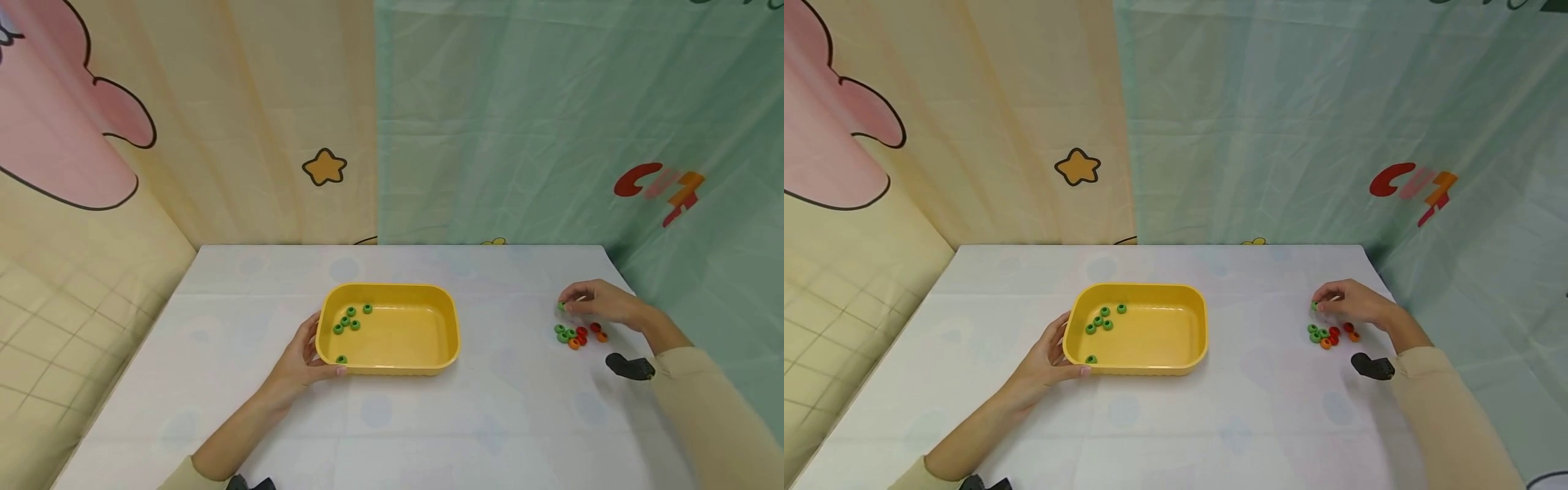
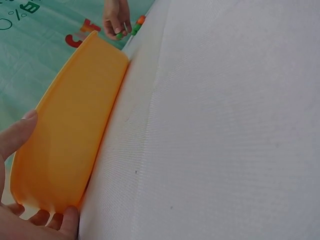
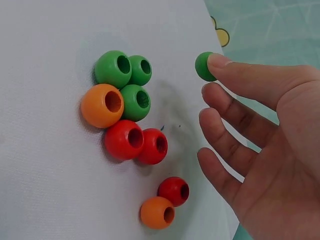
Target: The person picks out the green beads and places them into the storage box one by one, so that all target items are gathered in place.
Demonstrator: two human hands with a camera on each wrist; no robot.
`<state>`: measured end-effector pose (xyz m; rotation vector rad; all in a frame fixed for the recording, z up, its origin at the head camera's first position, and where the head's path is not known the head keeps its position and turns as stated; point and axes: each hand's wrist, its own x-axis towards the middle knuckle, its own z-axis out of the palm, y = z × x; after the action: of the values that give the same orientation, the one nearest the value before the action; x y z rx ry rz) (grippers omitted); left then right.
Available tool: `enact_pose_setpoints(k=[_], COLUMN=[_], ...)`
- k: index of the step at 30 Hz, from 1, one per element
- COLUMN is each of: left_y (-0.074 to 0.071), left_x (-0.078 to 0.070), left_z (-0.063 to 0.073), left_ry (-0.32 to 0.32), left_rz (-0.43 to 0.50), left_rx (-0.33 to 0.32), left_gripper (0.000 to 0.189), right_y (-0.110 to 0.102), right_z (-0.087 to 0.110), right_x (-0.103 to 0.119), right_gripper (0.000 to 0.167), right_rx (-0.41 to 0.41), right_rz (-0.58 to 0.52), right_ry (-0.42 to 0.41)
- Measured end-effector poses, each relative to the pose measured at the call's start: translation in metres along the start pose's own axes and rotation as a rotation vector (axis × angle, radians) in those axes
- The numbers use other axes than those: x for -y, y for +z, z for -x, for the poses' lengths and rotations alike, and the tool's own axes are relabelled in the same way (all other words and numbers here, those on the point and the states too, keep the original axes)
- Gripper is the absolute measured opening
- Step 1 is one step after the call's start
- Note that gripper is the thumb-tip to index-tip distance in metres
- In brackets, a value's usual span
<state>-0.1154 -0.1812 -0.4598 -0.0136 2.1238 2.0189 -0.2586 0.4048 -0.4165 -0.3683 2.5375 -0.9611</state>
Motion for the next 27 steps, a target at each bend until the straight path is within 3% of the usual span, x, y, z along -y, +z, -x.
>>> enact_pose_setpoints(k=[15,27], left_y=[-0.001,-0.001], left_x=[0.003,0.001], left_z=[0.0,0.0], left_ry=[0.013,0.011], left_rz=[0.004,0.008], left_rx=[0.001,0.003], left_gripper=[0.111,0.112], right_y=[0.003,0.013], right_z=[-0.012,-0.033], right_x=[0.034,0.059], right_gripper=[0.032,0.028], right_rx=[0.014,0.045], right_rz=[0.032,0.031], right_ry=[-0.037,-0.094])
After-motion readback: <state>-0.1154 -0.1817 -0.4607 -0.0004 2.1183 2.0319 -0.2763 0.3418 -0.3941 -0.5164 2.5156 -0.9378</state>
